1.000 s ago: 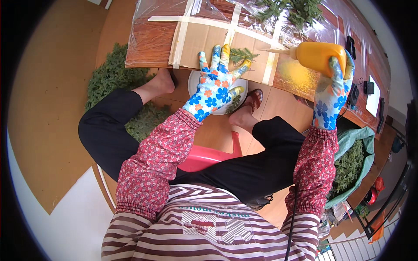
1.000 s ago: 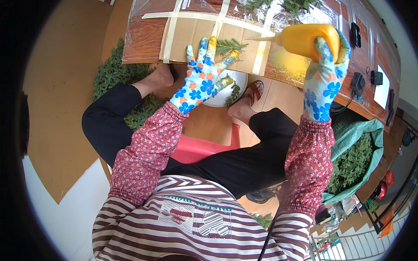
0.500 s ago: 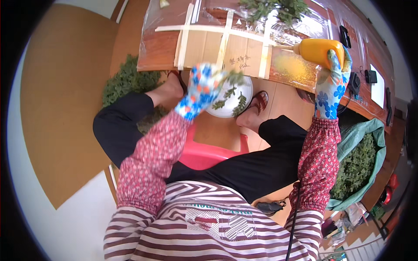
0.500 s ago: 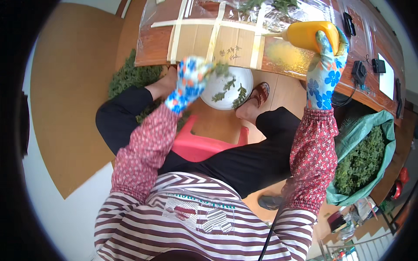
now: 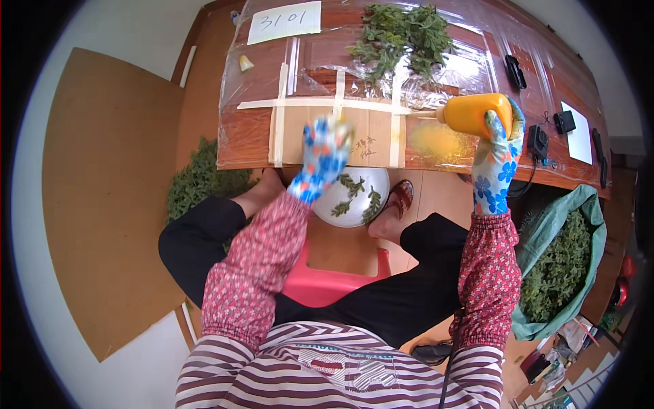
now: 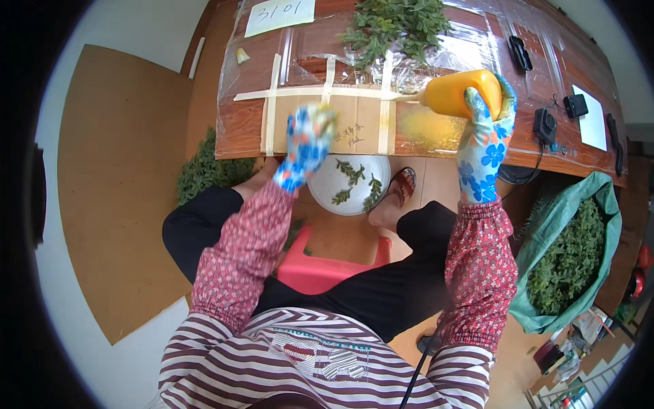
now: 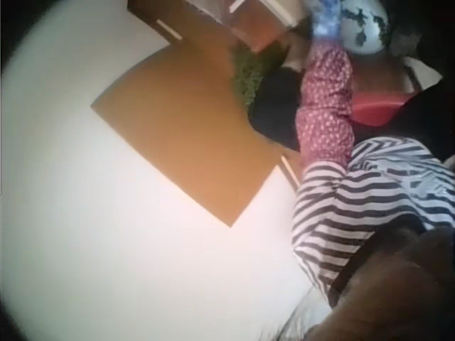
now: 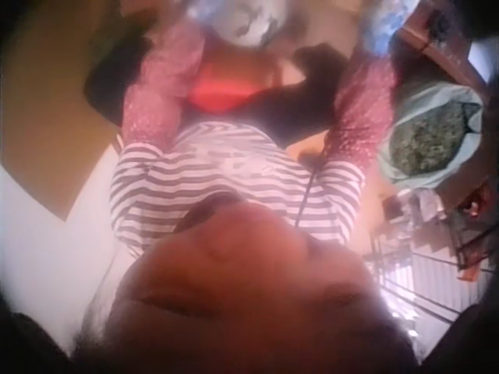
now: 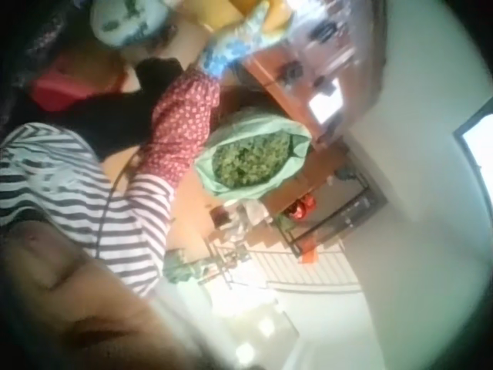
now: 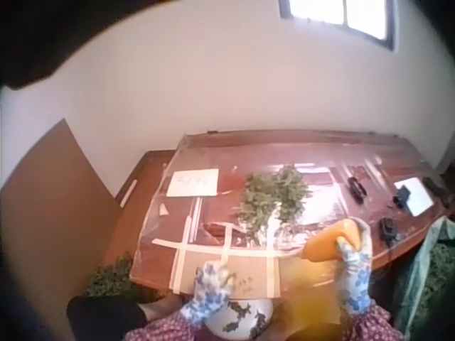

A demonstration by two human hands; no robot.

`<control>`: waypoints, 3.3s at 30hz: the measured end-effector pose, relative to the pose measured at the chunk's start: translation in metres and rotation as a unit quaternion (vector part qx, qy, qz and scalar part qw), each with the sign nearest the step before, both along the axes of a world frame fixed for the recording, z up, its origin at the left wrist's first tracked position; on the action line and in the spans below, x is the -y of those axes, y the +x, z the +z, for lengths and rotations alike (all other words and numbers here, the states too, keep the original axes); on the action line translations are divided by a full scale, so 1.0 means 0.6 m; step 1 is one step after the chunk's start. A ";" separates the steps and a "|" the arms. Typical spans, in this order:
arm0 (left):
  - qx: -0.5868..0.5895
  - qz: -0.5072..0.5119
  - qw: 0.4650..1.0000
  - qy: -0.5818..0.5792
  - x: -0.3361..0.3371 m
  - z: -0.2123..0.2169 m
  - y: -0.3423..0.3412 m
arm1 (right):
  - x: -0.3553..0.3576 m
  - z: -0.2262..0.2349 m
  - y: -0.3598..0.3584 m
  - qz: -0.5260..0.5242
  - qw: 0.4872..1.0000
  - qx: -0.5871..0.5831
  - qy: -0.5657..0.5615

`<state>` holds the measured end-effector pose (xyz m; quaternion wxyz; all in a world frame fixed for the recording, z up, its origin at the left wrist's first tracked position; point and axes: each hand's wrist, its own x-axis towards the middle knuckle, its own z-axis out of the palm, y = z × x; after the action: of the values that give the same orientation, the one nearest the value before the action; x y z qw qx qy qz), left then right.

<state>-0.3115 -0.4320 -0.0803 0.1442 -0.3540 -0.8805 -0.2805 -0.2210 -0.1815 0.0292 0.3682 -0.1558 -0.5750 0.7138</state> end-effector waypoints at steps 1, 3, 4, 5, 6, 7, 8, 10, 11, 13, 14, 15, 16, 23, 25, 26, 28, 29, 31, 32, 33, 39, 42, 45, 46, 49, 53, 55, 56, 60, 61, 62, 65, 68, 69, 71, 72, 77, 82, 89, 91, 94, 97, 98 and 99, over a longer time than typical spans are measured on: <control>-0.014 0.017 1.000 -0.009 -0.039 0.022 -0.039 | 0.004 -0.001 -0.001 -0.007 1.000 0.016 0.011; 0.014 0.089 0.995 -0.037 -0.109 0.035 -0.093 | 0.007 -0.004 -0.001 -0.010 0.999 0.029 0.028; -0.010 0.114 0.992 -0.054 -0.134 0.022 -0.113 | 0.008 -0.007 -0.002 -0.008 0.999 0.032 0.026; -0.021 0.131 0.988 -0.075 -0.151 0.007 -0.134 | 0.012 -0.009 -0.004 -0.003 0.999 0.034 0.023; 0.016 0.114 0.985 -0.130 -0.150 -0.008 -0.159 | 0.018 -0.009 -0.006 -0.020 0.997 0.046 0.050; 0.057 0.090 0.977 -0.184 -0.153 -0.005 -0.169 | 0.014 -0.010 -0.006 -0.020 0.997 0.045 0.052; 0.092 0.080 0.981 -0.153 -0.151 -0.005 -0.178 | 0.010 -0.012 -0.005 -0.020 0.998 0.043 0.043; 0.099 0.028 0.994 -0.025 -0.145 0.023 -0.160 | -0.006 -0.014 0.008 -0.034 0.998 0.051 0.035; 0.134 -0.004 0.990 0.036 -0.121 0.029 -0.161 | -0.005 -0.009 0.006 -0.038 0.997 0.049 0.037; 0.319 -0.154 0.932 0.072 -0.043 0.061 -0.157 | 0.008 0.006 -0.004 -0.025 0.999 0.043 0.009; 0.341 -0.161 0.925 0.040 -0.021 0.059 -0.150 | 0.004 0.005 -0.004 -0.023 0.999 0.044 0.018; 0.363 -0.167 0.917 0.009 -0.007 0.056 -0.144 | 0.006 0.009 -0.001 -0.024 0.996 0.066 0.057; 0.211 -0.168 0.951 -0.151 0.000 0.053 -0.141 | 0.007 0.007 -0.002 -0.018 0.998 0.050 0.028; 0.117 -0.032 0.989 -0.084 0.051 0.013 -0.095 | 0.022 -0.006 -0.010 0.018 1.000 0.008 -0.015; 0.070 0.032 0.997 -0.002 0.043 0.022 -0.058 | 0.011 -0.014 -0.003 0.015 1.000 0.012 -0.010; 0.116 0.052 0.990 0.058 0.040 0.026 -0.032 | 0.010 -0.013 -0.002 0.015 1.000 0.011 -0.016; 0.033 -0.007 0.999 -0.023 0.043 0.029 0.017 | 0.016 -0.005 -0.003 0.018 0.999 0.027 -0.003; -0.029 -0.049 0.996 -0.069 0.040 0.025 0.038 | 0.025 -0.007 -0.006 0.027 0.999 0.029 -0.006; -0.025 -0.032 0.992 -0.123 0.020 0.008 0.062 | 0.029 -0.009 -0.011 0.028 0.999 0.032 -0.002; -0.001 -0.018 0.991 -0.132 0.010 0.007 0.066 | 0.028 -0.009 -0.009 0.030 0.999 0.037 0.003; 0.003 -0.016 0.992 -0.128 0.003 0.007 0.065 | 0.029 -0.010 -0.008 0.030 0.999 0.038 -0.002; 0.001 -0.014 0.994 -0.111 0.009 -0.004 0.058 | 0.027 -0.012 -0.009 0.032 0.999 0.035 -0.009; 0.002 0.036 0.999 -0.037 0.022 0.007 0.059 | 0.022 -0.012 -0.011 0.024 0.999 0.037 0.009; 0.017 0.078 0.995 0.064 0.027 0.009 0.045 | 0.030 -0.009 -0.013 0.022 0.998 0.049 0.009; 0.005 0.080 0.995 0.060 0.029 0.010 0.041 | 0.030 -0.010 -0.013 0.024 0.998 0.051 0.010; -0.019 0.094 0.995 0.043 0.024 0.021 0.015 | 0.034 -0.012 -0.014 0.025 0.998 0.056 0.007; -0.031 0.085 0.994 0.061 0.012 0.043 -0.023 | 0.033 -0.012 -0.012 0.028 0.998 0.052 0.008; 0.071 0.046 0.976 0.201 -0.010 0.046 -0.033 | 0.020 0.000 -0.006 0.021 0.998 0.049 0.023; 0.098 0.059 0.973 0.199 -0.008 0.045 -0.030 | 0.022 -0.011 -0.008 0.025 0.996 0.068 0.060; -0.037 0.015 0.996 -0.076 -0.051 0.033 0.019 | 0.017 -0.002 -0.006 0.013 0.993 0.093 0.074; 0.016 -0.003 0.993 -0.114 -0.050 0.025 0.035 | 0.014 -0.001 -0.005 0.012 0.993 0.094 0.076; 0.012 0.020 0.985 -0.173 -0.012 0.010 0.046 | 0.033 -0.027 -0.017 0.031 0.996 0.070 0.037; 0.050 0.025 0.979 -0.195 -0.002 -0.009 0.070 | 0.023 -0.017 -0.007 0.022 0.993 0.077 0.092; 0.044 0.029 0.979 -0.199 -0.007 -0.007 0.069 | 0.029 -0.005 -0.005 0.022 0.988 0.084 0.125; 0.045 0.031 0.979 -0.198 -0.008 -0.006 0.070 | 0.033 -0.002 -0.006 0.028 0.992 0.071 0.100; 0.060 0.024 0.976 -0.210 -0.008 -0.004 0.071 | 0.038 -0.001 -0.008 0.034 0.995 0.055 0.069; 0.044 0.026 0.982 -0.182 -0.007 -0.002 0.070 | 0.039 -0.001 -0.008 0.036 0.998 0.041 0.038; 0.019 0.017 0.999 -0.028 0.013 -0.003 0.061 | 0.025 -0.011 -0.006 0.018 0.991 0.074 0.108; -0.024 -0.001 0.991 -0.130 -0.007 -0.007 0.055 | 0.037 -0.003 -0.008 0.029 0.995 0.066 0.067; 0.091 -0.009 0.986 -0.138 -0.035 -0.017 0.039 | 0.037 -0.006 -0.008 0.016 0.990 0.087 0.106; 0.101 -0.010 0.984 -0.148 -0.030 -0.017 0.037 | 0.040 -0.009 -0.011 0.018 0.991 0.084 0.100; 0.100 -0.022 0.987 -0.123 -0.064 -0.014 0.037 | 0.033 0.022 -0.010 0.022 0.996 0.043 0.079; 0.106 0.023 0.981 -0.160 -0.031 -0.014 0.038 | 0.064 0.001 -0.026 0.028 0.994 0.054 0.094; 0.119 0.021 0.980 -0.155 -0.034 -0.013 0.037 | 0.067 0.005 -0.029 0.036 0.994 0.054 0.089; 0.133 0.019 0.979 -0.151 -0.036 -0.013 0.037 | 0.068 0.009 -0.030 0.044 0.994 0.054 0.083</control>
<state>-0.2893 -0.4103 -0.0883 -0.0235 -0.3147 -0.9305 -0.1861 -0.2392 -0.2222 0.0345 0.3171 -0.1373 -0.6577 0.6694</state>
